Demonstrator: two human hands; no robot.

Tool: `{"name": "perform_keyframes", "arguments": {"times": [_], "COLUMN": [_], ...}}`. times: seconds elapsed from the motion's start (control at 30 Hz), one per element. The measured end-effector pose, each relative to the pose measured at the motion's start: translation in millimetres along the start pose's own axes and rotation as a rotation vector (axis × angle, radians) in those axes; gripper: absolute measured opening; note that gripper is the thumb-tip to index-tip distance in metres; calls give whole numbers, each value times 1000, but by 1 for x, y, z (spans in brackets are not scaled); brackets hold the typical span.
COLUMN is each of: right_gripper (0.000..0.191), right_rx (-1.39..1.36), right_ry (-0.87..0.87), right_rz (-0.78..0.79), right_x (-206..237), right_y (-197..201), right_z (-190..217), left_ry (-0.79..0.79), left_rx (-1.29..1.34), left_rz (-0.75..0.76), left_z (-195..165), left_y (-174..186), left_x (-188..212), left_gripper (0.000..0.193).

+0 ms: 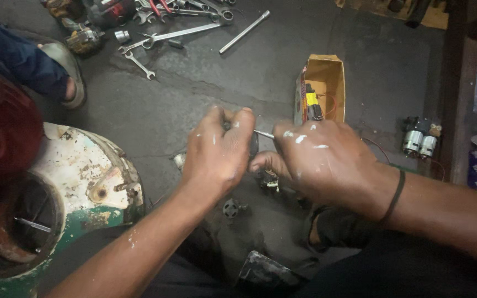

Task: The person disassembles a small mechanical component, likely a carburetor, using a screwdriver and pliers. They remove screws, extract internal parts, and manipulate the housing while seated on the floor in a workshop.

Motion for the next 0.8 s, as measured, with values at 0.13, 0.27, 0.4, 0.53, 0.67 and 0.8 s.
{"name": "perform_keyframes", "arguments": {"times": [0.13, 0.27, 0.4, 0.53, 0.67, 0.8], "right_gripper": [59, 62, 60, 60, 61, 65], "right_rx": [-5, -57, -101, -113, -57, 137], "right_ry": [-31, -45, -72, -57, 6, -50], "right_rz": [67, 84, 89, 122, 30, -22], "right_x": [-1, 1, 1, 0, 2, 4], "right_y": [-3, -2, -1, -1, 8, 10], "right_z": [-1, -2, -4, -3, 1, 3], "left_ry": [6, -16, -4, -38, -74, -350], "left_rx": [6, 5, 1, 2, -13, -135], "left_rz": [-3, 1, 3, 0, -1, 16], "left_z": [-2, -4, -4, -4, -2, -11], "left_y": [1, 1, 2, 2, 0, 0], "left_x": [1, 1, 2, 1, -1, 3], "left_gripper": [53, 51, 50, 51, 48, 41]}}
Point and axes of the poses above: each hand's wrist, its own x-axis away from the middle knuckle, its own y-axis out of the back of the hand, z = x × y, the point moved 6 cm from there along -x, towards the middle knuckle, and after that the axes turned 12 degrees about -y, right-handed, at the moved point
